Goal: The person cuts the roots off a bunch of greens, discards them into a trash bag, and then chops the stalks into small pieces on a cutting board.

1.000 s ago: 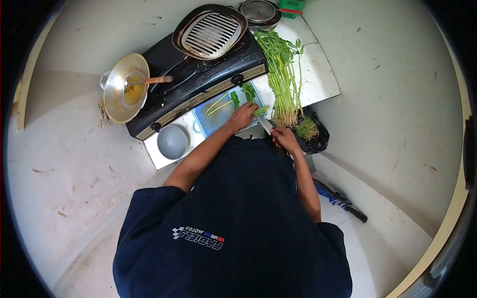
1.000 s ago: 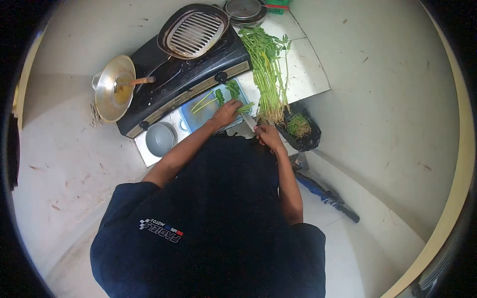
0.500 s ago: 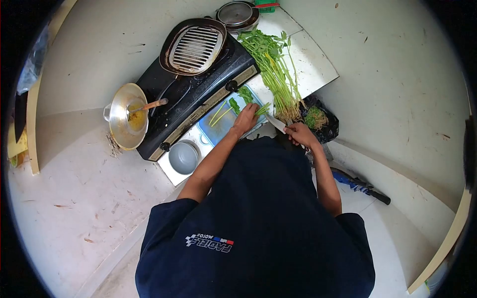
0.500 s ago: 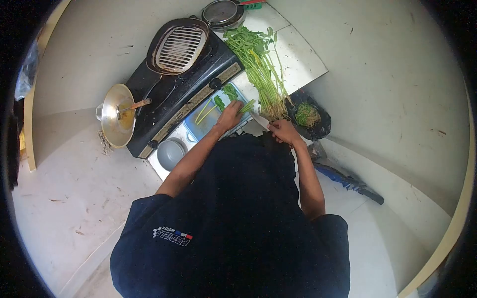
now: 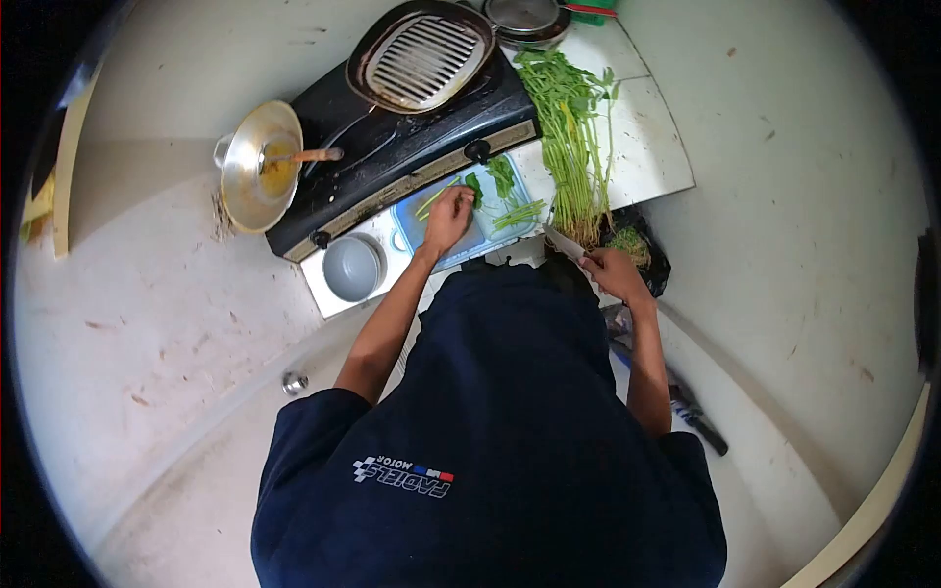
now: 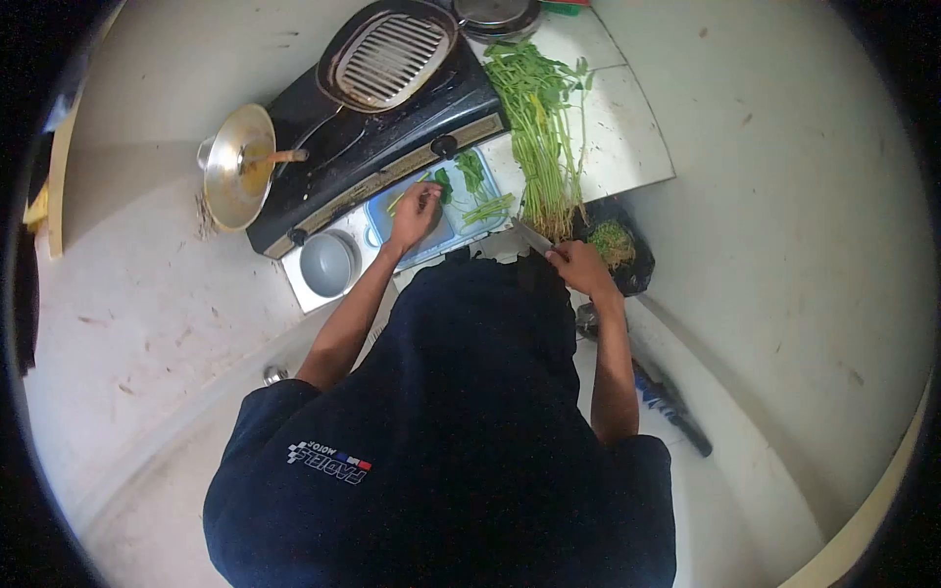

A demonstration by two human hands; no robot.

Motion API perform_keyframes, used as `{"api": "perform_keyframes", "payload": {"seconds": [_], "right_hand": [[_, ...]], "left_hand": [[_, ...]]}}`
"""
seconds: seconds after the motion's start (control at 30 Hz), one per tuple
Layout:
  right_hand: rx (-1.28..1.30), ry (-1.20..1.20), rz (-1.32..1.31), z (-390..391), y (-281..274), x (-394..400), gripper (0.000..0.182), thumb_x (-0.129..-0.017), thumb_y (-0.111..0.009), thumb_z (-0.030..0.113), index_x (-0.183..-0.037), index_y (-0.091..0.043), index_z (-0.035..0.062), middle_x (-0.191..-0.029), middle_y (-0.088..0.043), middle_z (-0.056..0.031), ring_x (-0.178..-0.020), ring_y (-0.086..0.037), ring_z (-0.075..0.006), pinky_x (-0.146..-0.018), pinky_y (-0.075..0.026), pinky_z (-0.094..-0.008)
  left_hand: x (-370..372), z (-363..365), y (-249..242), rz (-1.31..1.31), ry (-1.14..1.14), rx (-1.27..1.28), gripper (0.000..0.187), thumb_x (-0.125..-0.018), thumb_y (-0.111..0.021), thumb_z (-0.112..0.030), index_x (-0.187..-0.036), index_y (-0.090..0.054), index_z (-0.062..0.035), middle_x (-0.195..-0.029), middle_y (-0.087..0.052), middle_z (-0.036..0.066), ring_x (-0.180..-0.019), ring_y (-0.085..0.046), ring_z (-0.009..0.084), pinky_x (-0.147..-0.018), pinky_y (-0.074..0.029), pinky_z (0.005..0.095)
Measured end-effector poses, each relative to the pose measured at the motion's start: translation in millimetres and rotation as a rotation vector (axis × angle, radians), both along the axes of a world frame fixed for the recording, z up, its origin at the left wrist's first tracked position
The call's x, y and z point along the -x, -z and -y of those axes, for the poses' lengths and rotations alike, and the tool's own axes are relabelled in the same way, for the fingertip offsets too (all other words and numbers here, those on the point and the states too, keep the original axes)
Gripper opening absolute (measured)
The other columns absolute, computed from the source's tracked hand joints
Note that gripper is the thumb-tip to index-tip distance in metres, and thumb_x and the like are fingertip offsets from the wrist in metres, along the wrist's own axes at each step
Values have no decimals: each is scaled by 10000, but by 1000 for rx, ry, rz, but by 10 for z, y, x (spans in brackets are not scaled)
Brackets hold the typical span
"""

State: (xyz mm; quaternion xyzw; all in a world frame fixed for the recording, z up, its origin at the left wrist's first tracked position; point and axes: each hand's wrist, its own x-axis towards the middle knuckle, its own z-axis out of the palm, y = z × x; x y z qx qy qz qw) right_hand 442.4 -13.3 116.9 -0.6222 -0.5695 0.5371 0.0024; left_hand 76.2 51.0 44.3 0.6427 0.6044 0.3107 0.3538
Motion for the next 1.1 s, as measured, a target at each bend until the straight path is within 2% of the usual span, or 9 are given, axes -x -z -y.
{"api": "perform_keyframes", "payload": {"seconds": [0.07, 0.17, 0.2, 0.33, 0.47, 0.57, 0.7, 0.8, 1.1], "right_hand": [[-83, -96, 58, -68, 30, -63, 369, -1012, -633, 319, -984, -722, -38, -669, -652, -136, -573, -653, -211, -578, -515, -382], [-199, -185, 75, -231, -122, -60, 379, -968, -657, 350, -946, -734, -21, -768, -692, -233, -774, -687, -440, -739, -522, -508], [-218, -202, 8, -292, -170, -52, 369, -964, -666, 336, -962, -731, -27, -815, -700, -244, -820, -692, -445, -746, -522, -513], [-285, -311, -118, -488, -107, -5, 312, -967, -674, 274, -1004, -722, -32, -869, -701, -264, -868, -688, -451, -763, -525, -504], [-315, -452, -207, -689, -34, 157, 305, -967, -669, 267, -1017, -710, -31, -835, -693, -255, -820, -682, -444, -752, -525, -496], [-240, -596, -174, -851, -23, 300, 299, -969, -665, 270, -992, -708, -24, -828, -693, -249, -810, -685, -435, -740, -527, -489], [-310, -695, -281, -1015, 87, 446, 305, -979, -652, 286, -988, -700, -15, -843, -705, -238, -806, -687, -435, -746, -534, -494], [-247, -767, -201, -1170, 88, 599, 314, -988, -635, 298, -1004, -701, -9, -888, -713, -237, -846, -689, -435, -769, -539, -495], [-380, -562, -172, -1178, 69, 1157, 283, -986, -641, 255, -1047, -693, -17, -971, -707, -265, -928, -681, -448, -808, -533, -507]], "left_hand": [[62, 84, -58, -28, -92, 14, 137, -964, -645, -82, -1068, -691, -4, -960, -671, 149, -709, -618, 249, -666, -507, 362], [146, 122, -139, -66, -205, -1, 137, -943, -677, -93, -1050, -694, -8, -958, -671, 148, -739, -638, 267, -695, -522, 377], [197, 127, -123, -175, -184, -103, 207, -900, -720, -93, -1089, -684, -16, -1046, -655, 152, -899, -650, 319, -825, -531, 405], [308, 117, -76, -370, -175, -138, 410, -819, -774, -114, -1202, -649, -37, -1192, -606, 155, -1123, -578, 370, -994, -471, 455], [219, 62, -9, -457, -163, -87, 460, -802, -780, -123, -1241, -652, -67, -1198, -610, 141, -1120, -580, 362, -971, -478, 463], [91, 112, 95, -468, -273, -27, 451, -805, -768, -116, -1240, -651, -88, -1192, -605, 135, -1100, -579, 361, -953, -476, 470], [-9, 347, 116, -572, -403, -5, 339, -847, -695, -80, -1183, -653, -112, -1120, -606, 133, -1072, -575, 348, -917, -455, 475], [125, 583, 136, -580, -405, -16, 306, -862, -670, -70, -1164, -658, -116, -1108, -608, 126, -1071, -573, 341, -914, -445, 472], [568, 796, 80, -526, -426, -23, 264, -862, -704, -142, -1122, -670, -116, -1126, -593, 94, -1110, -538, 327, -912, -416, 477]]}}
